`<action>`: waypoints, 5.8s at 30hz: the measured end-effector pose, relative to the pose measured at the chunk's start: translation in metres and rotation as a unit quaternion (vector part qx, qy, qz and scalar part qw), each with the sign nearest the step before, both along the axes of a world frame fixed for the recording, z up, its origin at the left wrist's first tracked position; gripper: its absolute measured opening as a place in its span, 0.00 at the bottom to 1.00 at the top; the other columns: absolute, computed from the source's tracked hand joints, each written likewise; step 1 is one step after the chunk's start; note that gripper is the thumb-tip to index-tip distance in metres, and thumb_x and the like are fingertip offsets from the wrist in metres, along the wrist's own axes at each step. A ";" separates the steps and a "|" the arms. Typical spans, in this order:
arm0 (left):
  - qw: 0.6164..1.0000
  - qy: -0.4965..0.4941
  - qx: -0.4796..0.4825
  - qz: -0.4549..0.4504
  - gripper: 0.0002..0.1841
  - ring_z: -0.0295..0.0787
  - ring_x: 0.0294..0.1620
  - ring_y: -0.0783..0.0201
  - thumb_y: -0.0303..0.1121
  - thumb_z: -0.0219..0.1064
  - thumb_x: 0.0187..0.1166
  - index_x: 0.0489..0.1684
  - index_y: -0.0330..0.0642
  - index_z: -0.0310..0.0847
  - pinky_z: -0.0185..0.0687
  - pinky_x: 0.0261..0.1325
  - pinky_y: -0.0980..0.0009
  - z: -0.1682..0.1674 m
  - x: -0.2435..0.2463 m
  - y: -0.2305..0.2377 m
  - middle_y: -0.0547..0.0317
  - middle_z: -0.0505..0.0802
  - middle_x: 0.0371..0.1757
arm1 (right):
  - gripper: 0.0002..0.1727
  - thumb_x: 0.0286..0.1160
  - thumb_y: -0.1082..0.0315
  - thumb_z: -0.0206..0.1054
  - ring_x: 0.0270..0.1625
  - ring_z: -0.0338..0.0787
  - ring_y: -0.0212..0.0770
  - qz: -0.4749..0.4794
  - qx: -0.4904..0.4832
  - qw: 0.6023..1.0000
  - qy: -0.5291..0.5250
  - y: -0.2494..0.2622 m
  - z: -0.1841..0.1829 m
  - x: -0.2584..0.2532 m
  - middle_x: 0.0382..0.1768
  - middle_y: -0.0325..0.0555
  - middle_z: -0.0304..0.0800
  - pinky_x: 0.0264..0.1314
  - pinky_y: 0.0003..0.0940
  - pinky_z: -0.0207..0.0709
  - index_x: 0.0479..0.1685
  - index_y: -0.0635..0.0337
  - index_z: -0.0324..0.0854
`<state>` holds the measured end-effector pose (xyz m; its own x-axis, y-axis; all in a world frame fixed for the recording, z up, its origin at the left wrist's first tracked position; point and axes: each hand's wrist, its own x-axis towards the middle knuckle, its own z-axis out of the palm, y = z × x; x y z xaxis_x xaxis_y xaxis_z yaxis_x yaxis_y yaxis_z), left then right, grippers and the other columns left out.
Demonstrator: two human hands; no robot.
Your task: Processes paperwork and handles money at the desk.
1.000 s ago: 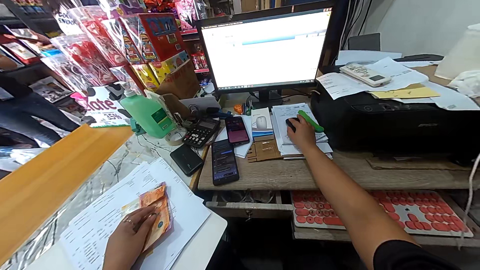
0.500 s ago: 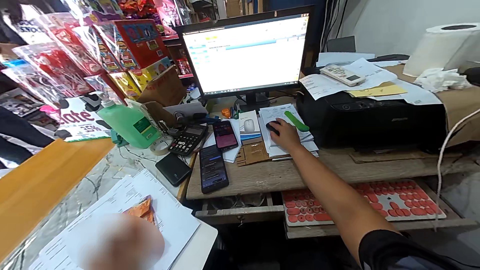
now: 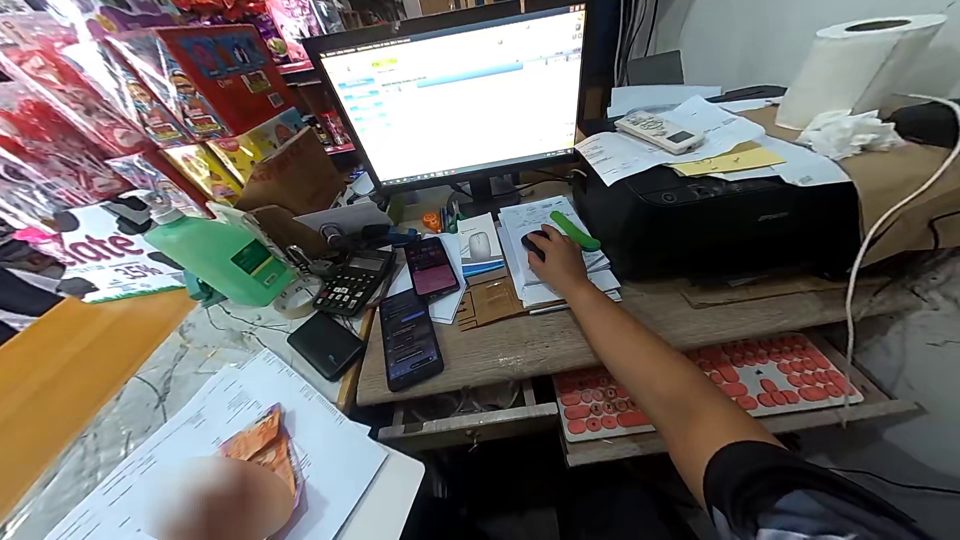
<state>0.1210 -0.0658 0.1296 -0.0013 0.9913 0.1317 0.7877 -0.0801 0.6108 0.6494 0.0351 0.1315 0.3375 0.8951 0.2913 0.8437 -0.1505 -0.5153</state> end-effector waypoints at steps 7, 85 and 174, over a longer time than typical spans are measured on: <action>1.000 0.008 -0.005 -0.002 0.17 0.87 0.59 0.48 0.27 0.63 0.81 0.62 0.26 0.84 0.80 0.63 0.57 0.003 0.002 -0.001 0.26 0.84 0.67 | 0.22 0.84 0.62 0.64 0.78 0.76 0.65 0.009 -0.011 1.000 0.012 -0.004 0.005 -0.003 0.86 0.57 0.69 0.76 0.67 0.63 0.76 0.53 0.82; 0.874 -0.473 0.094 0.060 0.22 0.91 0.55 0.83 0.25 0.65 0.81 0.70 0.56 0.69 0.87 0.60 0.82 0.009 0.083 -0.205 0.87 0.94 0.56 | 0.08 0.76 0.76 0.67 0.46 0.97 0.57 0.340 0.104 0.935 -0.011 -0.138 -0.045 -0.124 0.42 0.58 0.96 0.52 0.53 0.89 0.44 0.68 0.91; 0.981 0.047 0.114 0.152 0.45 0.61 0.88 0.30 0.45 0.70 0.75 0.83 0.16 0.57 0.50 0.85 0.32 -0.021 0.038 -0.158 0.24 0.68 0.85 | 0.14 0.82 0.79 0.58 0.53 0.95 0.60 0.512 0.159 0.844 0.009 -0.079 0.015 -0.283 0.50 0.65 0.94 0.59 0.55 0.85 0.55 0.74 0.88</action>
